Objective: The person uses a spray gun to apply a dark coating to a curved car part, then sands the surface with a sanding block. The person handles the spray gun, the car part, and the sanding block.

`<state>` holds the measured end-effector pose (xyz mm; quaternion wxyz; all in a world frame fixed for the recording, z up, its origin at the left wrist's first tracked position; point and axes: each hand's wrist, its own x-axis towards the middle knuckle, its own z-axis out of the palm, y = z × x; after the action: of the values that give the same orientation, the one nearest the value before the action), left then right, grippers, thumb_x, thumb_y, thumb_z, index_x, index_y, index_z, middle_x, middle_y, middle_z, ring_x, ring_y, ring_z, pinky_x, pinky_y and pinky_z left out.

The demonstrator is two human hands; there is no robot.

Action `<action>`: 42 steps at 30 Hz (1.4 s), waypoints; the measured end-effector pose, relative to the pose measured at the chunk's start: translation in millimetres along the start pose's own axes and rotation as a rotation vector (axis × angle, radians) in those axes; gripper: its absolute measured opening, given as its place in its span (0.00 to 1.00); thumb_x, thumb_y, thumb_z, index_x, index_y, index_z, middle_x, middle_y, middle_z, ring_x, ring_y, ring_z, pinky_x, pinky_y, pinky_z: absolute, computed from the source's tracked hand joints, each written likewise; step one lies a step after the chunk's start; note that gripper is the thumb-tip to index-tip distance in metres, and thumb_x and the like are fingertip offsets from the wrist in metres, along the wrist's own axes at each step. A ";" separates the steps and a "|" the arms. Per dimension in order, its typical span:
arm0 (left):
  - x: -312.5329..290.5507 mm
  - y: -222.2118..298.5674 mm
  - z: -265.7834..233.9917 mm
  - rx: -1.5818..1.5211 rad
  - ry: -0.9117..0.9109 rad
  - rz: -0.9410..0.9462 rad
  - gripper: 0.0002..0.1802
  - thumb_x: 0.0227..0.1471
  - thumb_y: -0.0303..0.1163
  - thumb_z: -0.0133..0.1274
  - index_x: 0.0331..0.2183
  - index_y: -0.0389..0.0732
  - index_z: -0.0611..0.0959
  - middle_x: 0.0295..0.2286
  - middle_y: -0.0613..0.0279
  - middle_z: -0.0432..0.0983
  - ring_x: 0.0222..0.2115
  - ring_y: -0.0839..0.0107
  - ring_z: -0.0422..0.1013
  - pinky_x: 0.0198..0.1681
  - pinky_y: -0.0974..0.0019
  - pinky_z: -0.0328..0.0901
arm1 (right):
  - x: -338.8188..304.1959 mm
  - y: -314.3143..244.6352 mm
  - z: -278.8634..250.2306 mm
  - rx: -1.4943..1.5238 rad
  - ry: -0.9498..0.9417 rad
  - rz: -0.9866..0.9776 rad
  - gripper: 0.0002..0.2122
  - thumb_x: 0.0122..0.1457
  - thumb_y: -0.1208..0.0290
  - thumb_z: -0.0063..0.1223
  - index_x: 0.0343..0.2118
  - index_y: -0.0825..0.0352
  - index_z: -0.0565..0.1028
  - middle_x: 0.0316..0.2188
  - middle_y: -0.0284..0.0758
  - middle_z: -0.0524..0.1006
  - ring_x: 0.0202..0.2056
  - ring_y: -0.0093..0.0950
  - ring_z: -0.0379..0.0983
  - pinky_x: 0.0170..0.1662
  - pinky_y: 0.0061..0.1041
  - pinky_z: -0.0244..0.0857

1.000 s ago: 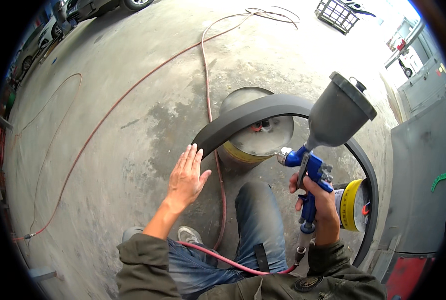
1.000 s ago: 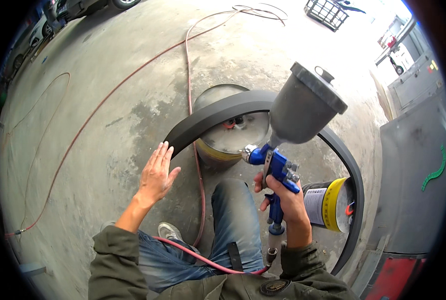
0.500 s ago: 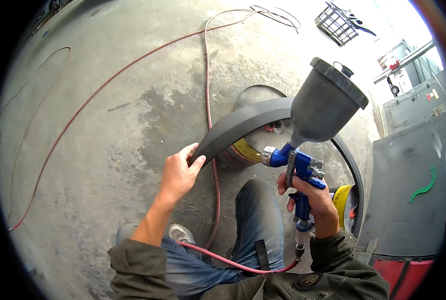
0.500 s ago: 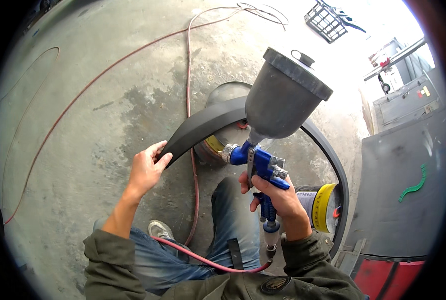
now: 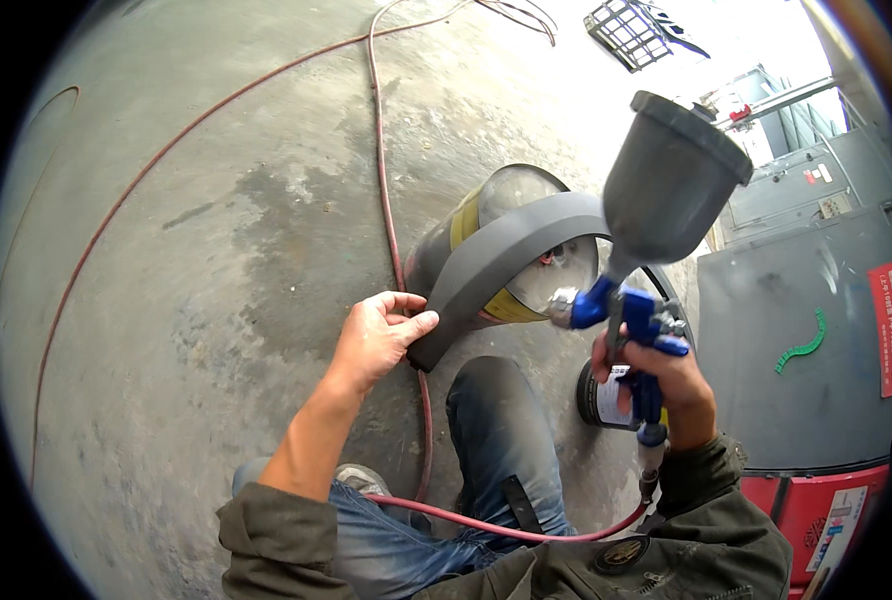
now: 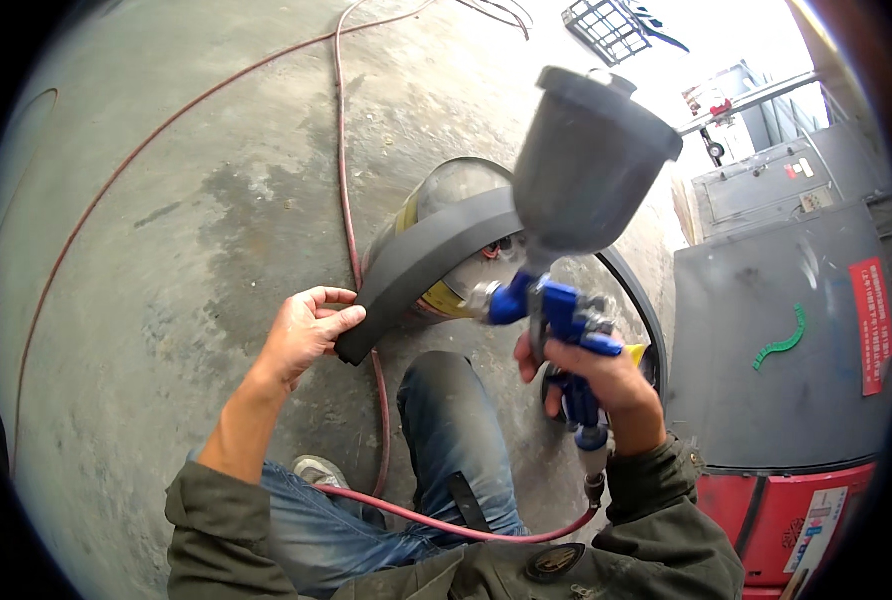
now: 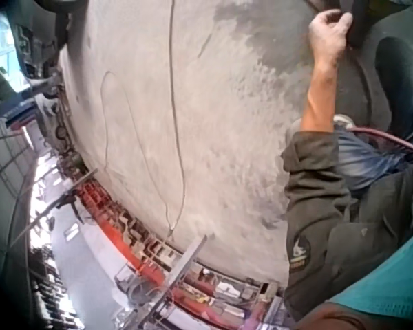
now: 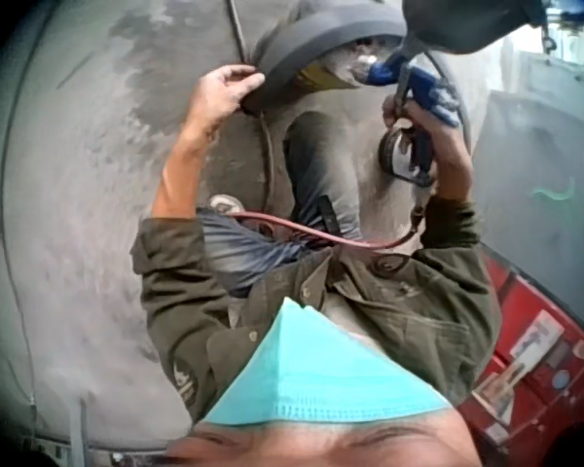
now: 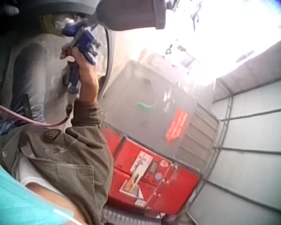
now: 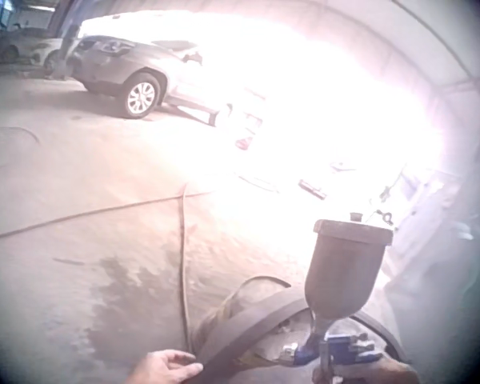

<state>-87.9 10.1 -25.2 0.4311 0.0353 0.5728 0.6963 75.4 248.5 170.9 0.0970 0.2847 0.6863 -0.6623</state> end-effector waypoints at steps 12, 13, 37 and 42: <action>-27.5 -7.4 -5.7 -0.106 -0.067 0.035 0.24 0.52 0.20 0.56 0.52 0.33 0.75 0.40 0.59 0.80 0.38 0.74 0.75 0.43 0.68 0.71 | 8.5 7.7 21.5 -0.062 -0.074 0.046 0.15 0.60 0.70 0.58 0.48 0.71 0.74 0.39 0.39 0.78 0.38 0.25 0.77 0.26 0.22 0.76; -30.4 -8.0 -4.2 -0.111 -0.057 0.046 0.24 0.52 0.20 0.56 0.52 0.32 0.75 0.39 0.58 0.80 0.38 0.74 0.76 0.43 0.68 0.71 | 9.0 7.9 19.0 -0.070 -0.044 0.027 0.15 0.61 0.70 0.58 0.48 0.71 0.74 0.39 0.39 0.79 0.37 0.25 0.76 0.26 0.22 0.76; -61.6 -8.5 2.8 -0.038 0.086 0.025 0.19 0.54 0.24 0.58 0.47 0.28 0.77 0.38 0.53 0.81 0.37 0.67 0.80 0.41 0.67 0.75 | 21.0 21.1 18.9 -0.073 -0.439 0.036 0.17 0.62 0.66 0.58 0.49 0.69 0.73 0.40 0.34 0.77 0.37 0.20 0.74 0.26 0.20 0.75; -66.2 -4.8 1.4 -0.017 0.095 0.002 0.18 0.54 0.25 0.59 0.46 0.29 0.78 0.38 0.53 0.81 0.36 0.67 0.80 0.41 0.67 0.75 | 26.6 21.6 16.6 -0.079 -0.419 -0.002 0.16 0.62 0.67 0.58 0.49 0.69 0.74 0.39 0.35 0.78 0.36 0.20 0.75 0.25 0.21 0.75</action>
<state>-43.0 -31.3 0.8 0.4032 -0.0008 0.5867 0.7023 60.8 238.5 137.2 0.2480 0.1362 0.6767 -0.6797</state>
